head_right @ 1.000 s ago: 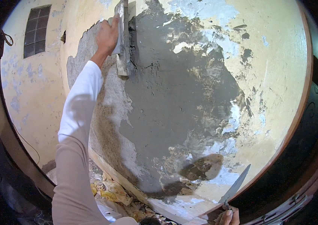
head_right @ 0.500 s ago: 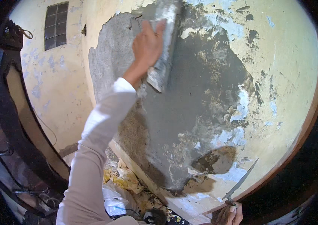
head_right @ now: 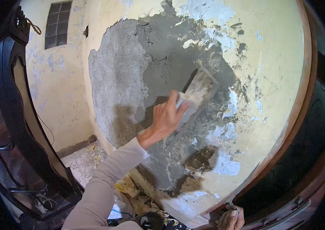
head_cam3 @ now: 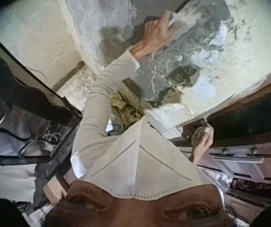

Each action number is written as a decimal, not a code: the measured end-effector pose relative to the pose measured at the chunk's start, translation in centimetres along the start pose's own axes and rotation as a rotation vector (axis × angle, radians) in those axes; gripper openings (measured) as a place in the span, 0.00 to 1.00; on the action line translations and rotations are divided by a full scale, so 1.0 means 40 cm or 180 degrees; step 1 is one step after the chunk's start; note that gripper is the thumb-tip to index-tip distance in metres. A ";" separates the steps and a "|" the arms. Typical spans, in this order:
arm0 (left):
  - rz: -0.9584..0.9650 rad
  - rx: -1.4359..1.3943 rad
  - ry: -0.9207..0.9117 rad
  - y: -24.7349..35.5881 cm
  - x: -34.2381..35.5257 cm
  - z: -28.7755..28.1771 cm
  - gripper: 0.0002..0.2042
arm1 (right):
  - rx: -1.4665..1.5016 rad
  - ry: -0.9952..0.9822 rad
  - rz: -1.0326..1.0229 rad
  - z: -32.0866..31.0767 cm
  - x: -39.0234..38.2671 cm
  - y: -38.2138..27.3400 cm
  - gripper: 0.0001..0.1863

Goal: The person applies plaster or cement onto an interior wall using a trowel and hawk, smoothing the material onto the surface.

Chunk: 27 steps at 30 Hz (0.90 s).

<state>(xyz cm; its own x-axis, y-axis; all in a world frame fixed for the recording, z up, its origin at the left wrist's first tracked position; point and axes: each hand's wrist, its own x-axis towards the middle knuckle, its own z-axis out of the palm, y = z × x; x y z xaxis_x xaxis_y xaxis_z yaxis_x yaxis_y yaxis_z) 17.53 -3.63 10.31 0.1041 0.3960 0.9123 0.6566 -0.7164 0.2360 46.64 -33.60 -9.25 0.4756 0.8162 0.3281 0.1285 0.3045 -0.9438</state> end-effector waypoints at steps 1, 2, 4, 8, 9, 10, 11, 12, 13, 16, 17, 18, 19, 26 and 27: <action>0.0025 -0.0028 0.0015 -0.032 0.001 -0.008 0.22 | 0.0093 0.0066 0.0017 0.004 -0.009 0.002 0.18; -0.0018 -0.0216 0.0256 -0.068 0.008 -0.016 0.22 | 0.0025 -0.0051 -0.0057 -0.001 -0.019 -0.012 0.20; -0.0412 -0.0638 0.0292 -0.106 0.051 -0.078 0.25 | 0.0027 0.0042 -0.0068 0.011 -0.041 -0.040 0.21; -0.0924 -0.1069 0.0765 -0.177 0.249 -0.201 0.43 | 0.0029 0.0223 -0.0050 0.017 -0.070 -0.002 0.22; -0.0800 -0.0843 0.0929 -0.215 0.316 -0.238 0.47 | 0.0087 0.0244 -0.0065 0.025 -0.073 0.013 0.22; -0.0424 -0.0223 0.1711 -0.301 0.405 -0.248 0.38 | 0.0120 0.0236 -0.0065 0.036 -0.078 0.026 0.22; -0.0023 0.0386 0.2467 -0.381 0.480 -0.247 0.31 | 0.0163 0.0240 0.0009 0.046 -0.084 0.037 0.21; -0.0165 0.0335 0.1981 -0.366 0.518 -0.285 0.31 | 0.0164 0.0317 0.0084 0.052 -0.091 0.045 0.20; -0.0297 0.0292 0.1489 -0.350 0.555 -0.324 0.30 | 0.0151 0.0398 0.0091 0.060 -0.100 0.055 0.20; 0.0190 0.0898 0.1545 -0.376 0.671 -0.370 0.31 | 0.0192 0.0541 0.0164 0.093 -0.116 0.043 0.17; 0.0213 0.0868 0.1535 -0.391 0.703 -0.362 0.31 | 0.0199 0.0580 0.0163 0.114 -0.113 0.026 0.17; 0.0363 0.1041 0.1529 -0.406 0.718 -0.358 0.31 | 0.0127 0.0776 0.0214 0.130 -0.115 0.011 0.17; 0.0511 0.1217 0.1521 -0.421 0.730 -0.351 0.31 | 0.0050 0.0967 0.0268 0.141 -0.117 0.003 0.17; 0.0734 0.1397 0.1726 -0.466 0.725 -0.248 0.32 | -0.0040 0.0999 0.0315 0.168 -0.110 -0.033 0.21; 0.0720 0.1396 0.1700 -0.467 0.715 -0.242 0.32 | -0.0100 0.0965 0.0333 0.172 -0.105 -0.034 0.22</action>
<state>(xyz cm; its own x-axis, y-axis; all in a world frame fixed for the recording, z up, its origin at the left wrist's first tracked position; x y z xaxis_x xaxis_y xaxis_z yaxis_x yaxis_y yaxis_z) 1.03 15.51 35.23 -0.0325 -0.1493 0.9883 0.9130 -0.4068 -0.0314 38.47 -34.06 -9.09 0.7247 0.6573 0.2068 0.0897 0.2076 -0.9741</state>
